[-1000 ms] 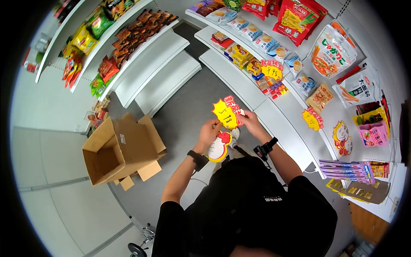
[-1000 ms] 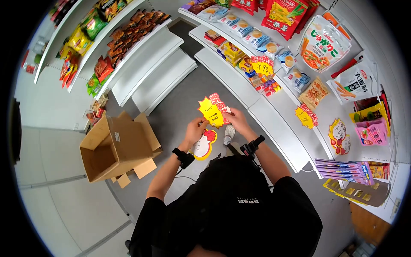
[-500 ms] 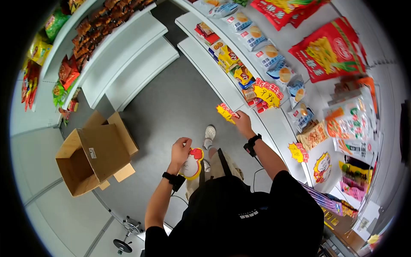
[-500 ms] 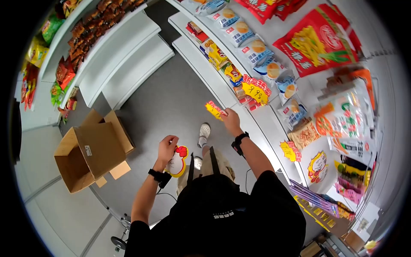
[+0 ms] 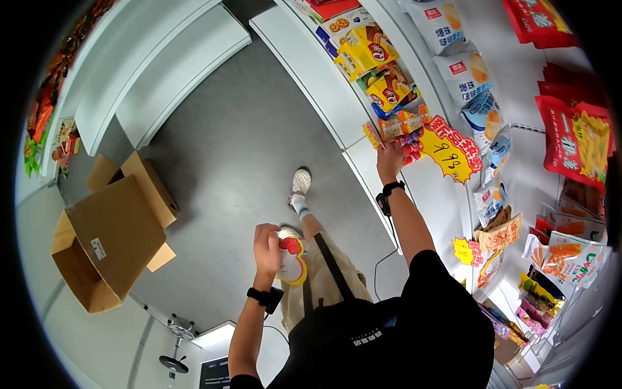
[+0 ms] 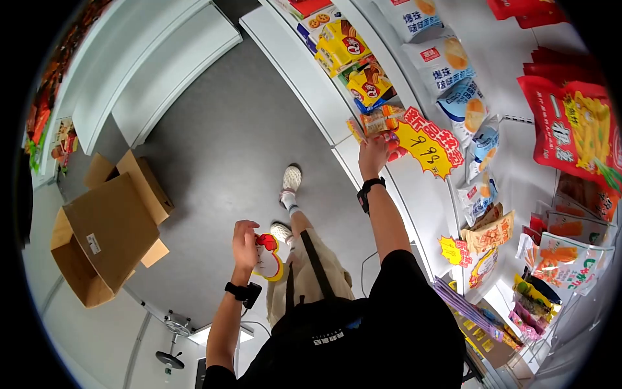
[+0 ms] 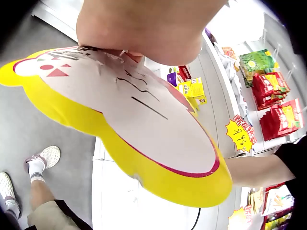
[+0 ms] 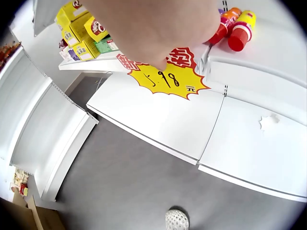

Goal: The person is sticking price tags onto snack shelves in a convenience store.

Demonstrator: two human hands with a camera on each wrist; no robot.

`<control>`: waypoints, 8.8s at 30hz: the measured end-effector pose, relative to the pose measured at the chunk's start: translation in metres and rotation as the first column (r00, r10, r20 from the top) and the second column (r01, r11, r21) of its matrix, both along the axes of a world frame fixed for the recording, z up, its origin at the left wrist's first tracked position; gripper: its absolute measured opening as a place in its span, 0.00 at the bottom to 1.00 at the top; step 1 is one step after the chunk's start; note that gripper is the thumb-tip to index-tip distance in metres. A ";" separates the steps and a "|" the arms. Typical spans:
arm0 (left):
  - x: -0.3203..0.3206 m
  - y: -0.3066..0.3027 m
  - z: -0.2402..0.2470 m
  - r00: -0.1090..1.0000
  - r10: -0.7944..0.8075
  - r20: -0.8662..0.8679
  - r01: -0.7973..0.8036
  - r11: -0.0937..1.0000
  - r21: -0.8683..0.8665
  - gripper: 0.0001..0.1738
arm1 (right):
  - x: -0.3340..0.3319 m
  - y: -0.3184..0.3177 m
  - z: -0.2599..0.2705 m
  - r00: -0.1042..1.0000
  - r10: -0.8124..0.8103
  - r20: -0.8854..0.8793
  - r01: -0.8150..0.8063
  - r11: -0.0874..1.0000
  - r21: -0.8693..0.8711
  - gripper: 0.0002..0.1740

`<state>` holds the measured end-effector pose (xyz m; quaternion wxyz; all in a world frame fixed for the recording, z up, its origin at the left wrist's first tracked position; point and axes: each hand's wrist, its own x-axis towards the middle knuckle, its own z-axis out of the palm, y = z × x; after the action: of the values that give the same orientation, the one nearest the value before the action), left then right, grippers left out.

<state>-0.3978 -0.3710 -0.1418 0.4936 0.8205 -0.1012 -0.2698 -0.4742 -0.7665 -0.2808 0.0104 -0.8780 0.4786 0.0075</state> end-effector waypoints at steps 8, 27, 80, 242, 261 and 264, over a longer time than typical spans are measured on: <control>-0.014 -0.004 -0.021 0.994 0.022 -0.112 -0.013 0.997 0.078 0.10 | 0.001 -0.018 -0.013 0.984 0.181 0.003 -0.173 0.944 -0.280 0.12; -0.025 0.032 0.011 0.995 0.095 -0.005 -0.094 0.994 0.060 0.10 | 0.008 -0.004 0.020 0.991 -0.043 -0.129 0.035 0.997 -0.065 0.28; -0.079 0.086 0.236 0.795 0.275 0.540 -0.228 0.962 -0.154 0.20 | -0.074 0.310 0.384 0.795 0.021 0.606 -0.595 -0.169 0.786 0.16; 0.349 0.040 0.229 0.994 0.098 0.057 -0.050 0.833 -0.552 0.14 | 0.304 0.150 0.453 0.114 -0.563 0.819 -0.502 0.678 0.536 0.10; 0.119 -0.015 0.214 0.991 -0.130 -0.005 0.112 0.874 -0.473 0.13 | -0.006 0.121 0.393 0.063 -0.771 0.634 -0.292 0.593 0.750 0.13; 0.102 -0.009 0.215 0.990 -0.142 0.001 0.125 0.870 -0.477 0.12 | -0.034 0.129 0.393 0.042 -0.791 0.611 -0.272 0.579 0.769 0.12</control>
<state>-0.2960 -0.3805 0.0731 0.6618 0.6605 -0.2122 -0.2842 -0.5086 -0.6379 0.1121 0.6774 -0.4219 0.4666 -0.3813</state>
